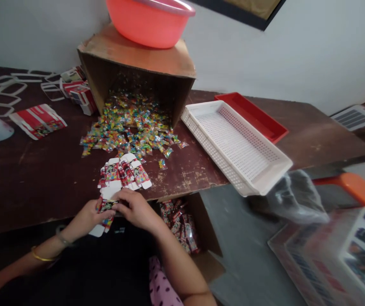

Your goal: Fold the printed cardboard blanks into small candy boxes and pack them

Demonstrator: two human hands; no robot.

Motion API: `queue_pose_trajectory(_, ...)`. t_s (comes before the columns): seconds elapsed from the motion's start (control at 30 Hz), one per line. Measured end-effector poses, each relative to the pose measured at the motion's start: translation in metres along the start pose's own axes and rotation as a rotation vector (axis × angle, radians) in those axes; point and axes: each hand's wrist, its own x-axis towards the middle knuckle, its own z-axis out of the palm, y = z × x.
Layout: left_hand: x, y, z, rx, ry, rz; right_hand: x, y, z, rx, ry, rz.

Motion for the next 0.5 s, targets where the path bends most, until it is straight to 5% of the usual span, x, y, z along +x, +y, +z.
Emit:
queue_pose_trajectory(0.1, -0.004, -0.013, 0.012, 0.013, 0.197, 0.107, -0.015, 0.007, 0.019, 0.127, 0.198, 0.084)
queue_pose_trajectory(0.23, -0.022, -0.017, 0.02, -0.024, 0.301, 0.237, -0.037, 0.017, 0.033, 0.395, 0.248, 0.175)
queue_pose_trajectory(0.4, -0.042, -0.018, 0.022, -0.008, 0.033, 0.083, -0.06, 0.027, 0.043, 0.991, 0.212, 0.448)
queue_pose_trajectory(0.5, -0.051, -0.024, 0.022, -0.033, -0.093, 0.029, -0.071, 0.034, 0.052, 1.141, 0.121, 0.6)
